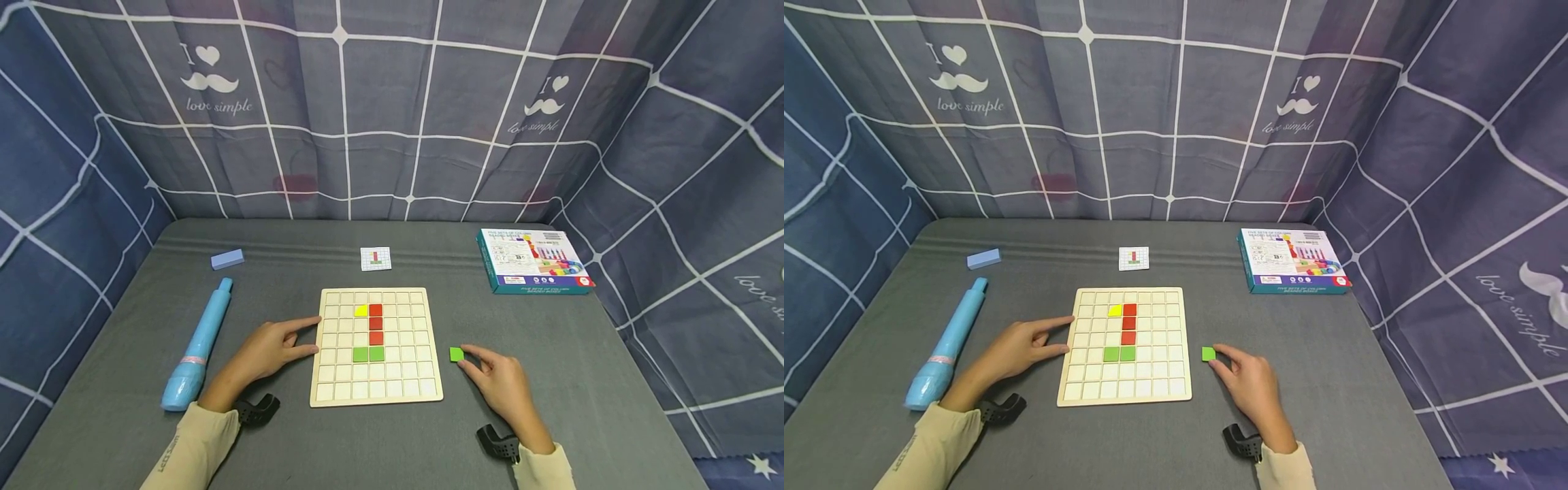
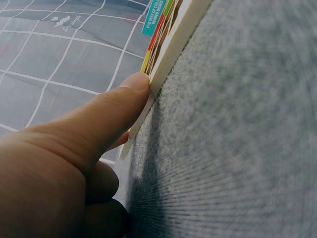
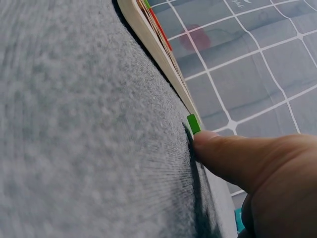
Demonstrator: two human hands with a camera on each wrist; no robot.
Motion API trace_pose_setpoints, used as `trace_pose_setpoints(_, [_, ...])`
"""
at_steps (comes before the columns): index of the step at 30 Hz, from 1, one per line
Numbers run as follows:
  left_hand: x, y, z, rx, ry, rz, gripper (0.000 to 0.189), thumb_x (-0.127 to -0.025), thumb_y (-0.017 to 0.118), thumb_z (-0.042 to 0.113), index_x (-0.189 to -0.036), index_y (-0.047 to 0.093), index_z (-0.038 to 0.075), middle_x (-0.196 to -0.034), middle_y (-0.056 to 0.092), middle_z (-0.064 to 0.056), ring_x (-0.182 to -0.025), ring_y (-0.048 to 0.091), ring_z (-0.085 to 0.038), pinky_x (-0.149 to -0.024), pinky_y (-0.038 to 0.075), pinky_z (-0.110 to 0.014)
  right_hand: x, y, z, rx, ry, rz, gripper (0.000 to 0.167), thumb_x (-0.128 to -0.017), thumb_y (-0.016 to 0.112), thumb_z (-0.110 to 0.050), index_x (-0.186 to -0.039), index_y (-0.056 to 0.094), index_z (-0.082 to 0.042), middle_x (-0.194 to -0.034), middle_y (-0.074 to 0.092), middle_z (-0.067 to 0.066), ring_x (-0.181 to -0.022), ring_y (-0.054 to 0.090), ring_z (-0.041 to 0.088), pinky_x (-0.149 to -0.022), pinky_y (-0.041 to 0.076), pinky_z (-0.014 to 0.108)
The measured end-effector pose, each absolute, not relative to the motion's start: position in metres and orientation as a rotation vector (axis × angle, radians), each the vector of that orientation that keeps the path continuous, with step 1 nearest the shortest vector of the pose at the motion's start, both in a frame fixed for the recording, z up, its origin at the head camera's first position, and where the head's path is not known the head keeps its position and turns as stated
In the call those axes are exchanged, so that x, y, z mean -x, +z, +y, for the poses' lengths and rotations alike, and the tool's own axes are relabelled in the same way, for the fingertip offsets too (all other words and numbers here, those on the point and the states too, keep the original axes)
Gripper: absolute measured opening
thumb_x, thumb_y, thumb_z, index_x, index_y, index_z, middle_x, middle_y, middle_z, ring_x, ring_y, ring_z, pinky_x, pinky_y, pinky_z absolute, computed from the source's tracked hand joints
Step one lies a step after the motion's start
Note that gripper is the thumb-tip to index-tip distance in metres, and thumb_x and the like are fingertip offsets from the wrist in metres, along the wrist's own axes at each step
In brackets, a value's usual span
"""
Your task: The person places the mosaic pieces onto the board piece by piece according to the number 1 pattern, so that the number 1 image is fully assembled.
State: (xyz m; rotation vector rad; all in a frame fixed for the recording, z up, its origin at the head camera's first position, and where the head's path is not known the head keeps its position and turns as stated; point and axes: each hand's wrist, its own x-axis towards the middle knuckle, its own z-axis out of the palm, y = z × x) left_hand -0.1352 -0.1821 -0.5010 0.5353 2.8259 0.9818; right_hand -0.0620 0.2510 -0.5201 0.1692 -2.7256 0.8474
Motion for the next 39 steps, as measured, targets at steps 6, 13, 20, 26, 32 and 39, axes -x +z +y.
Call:
trace_pose_setpoints(6, [0.135, -0.501, -0.183, -0.544, 0.981, 2.836, 0.057, -0.088, 0.082, 0.036, -0.139, 0.066, 0.018, -0.058, 0.035, 0.014, -0.050, 0.027, -0.003, -0.048, 0.025, -0.023, 0.062, -0.523, 0.244, -0.232, 0.908, -2.661, 0.028, -0.085, 0.087, -0.023, -0.111, 0.080, -0.018, -0.057, 0.028, -0.019, -0.050, 0.019, -0.005, -0.044, 0.019, 0.021])
trace_pose_setpoints(13, [0.135, -0.501, -0.183, -0.549, 0.982, 2.839, 0.057, -0.088, 0.082, 0.036, -0.139, 0.066, 0.017, -0.058, 0.035, 0.014, -0.050, 0.027, -0.002, -0.047, 0.025, -0.023, 0.062, -0.521, 0.236, -0.240, 0.984, -2.654, 0.028, -0.085, 0.086, -0.022, -0.112, 0.080, -0.017, -0.058, 0.029, -0.019, -0.051, 0.019, -0.005, -0.045, 0.020, 0.021])
trace_pose_setpoints(20, [0.135, -0.501, -0.183, -0.538, 0.980, 2.831, 0.057, -0.088, 0.082, 0.036, -0.140, 0.065, 0.018, -0.058, 0.035, 0.014, -0.050, 0.027, -0.003, -0.047, 0.025, -0.023, 0.064, -0.519, 0.229, -0.281, 1.004, -2.674, 0.028, -0.085, 0.086, -0.025, -0.112, 0.080, -0.019, -0.055, 0.029, -0.020, -0.048, 0.020, -0.006, -0.045, 0.019, 0.020])
trace_pose_setpoints(26, [0.136, -0.500, -0.183, -0.541, 0.979, 2.826, 0.057, -0.089, 0.082, 0.036, -0.141, 0.065, 0.018, -0.058, 0.036, 0.014, -0.050, 0.028, -0.003, -0.047, 0.025, -0.023, 0.067, -0.518, 0.219, -0.368, 1.064, -2.677, 0.029, -0.087, 0.084, -0.030, -0.113, 0.080, -0.021, -0.055, 0.027, -0.022, -0.048, 0.018, -0.006, -0.045, 0.019, 0.020])
trace_pose_setpoints(32, [0.135, -0.499, -0.183, -0.548, 0.980, 2.828, 0.058, -0.089, 0.082, 0.036, -0.141, 0.065, 0.018, -0.058, 0.035, 0.014, -0.050, 0.027, -0.003, -0.047, 0.025, -0.023, 0.070, -0.514, 0.207, -0.422, 1.125, -2.703, 0.028, -0.088, 0.083, -0.030, -0.114, 0.079, -0.020, -0.055, 0.029, -0.021, -0.048, 0.020, -0.006, -0.046, 0.020, 0.020])
trace_pose_setpoints(39, [0.135, -0.498, -0.182, -0.547, 0.972, 2.818, 0.058, -0.089, 0.081, 0.037, -0.141, 0.065, 0.018, -0.058, 0.036, 0.013, -0.050, 0.028, -0.003, -0.048, 0.025, -0.023, 0.075, -0.511, 0.196, -0.497, 1.128, -2.689, 0.026, -0.087, 0.084, -0.028, -0.111, 0.080, -0.018, -0.055, 0.029, -0.022, -0.048, 0.021, -0.007, -0.046, 0.021, 0.018])
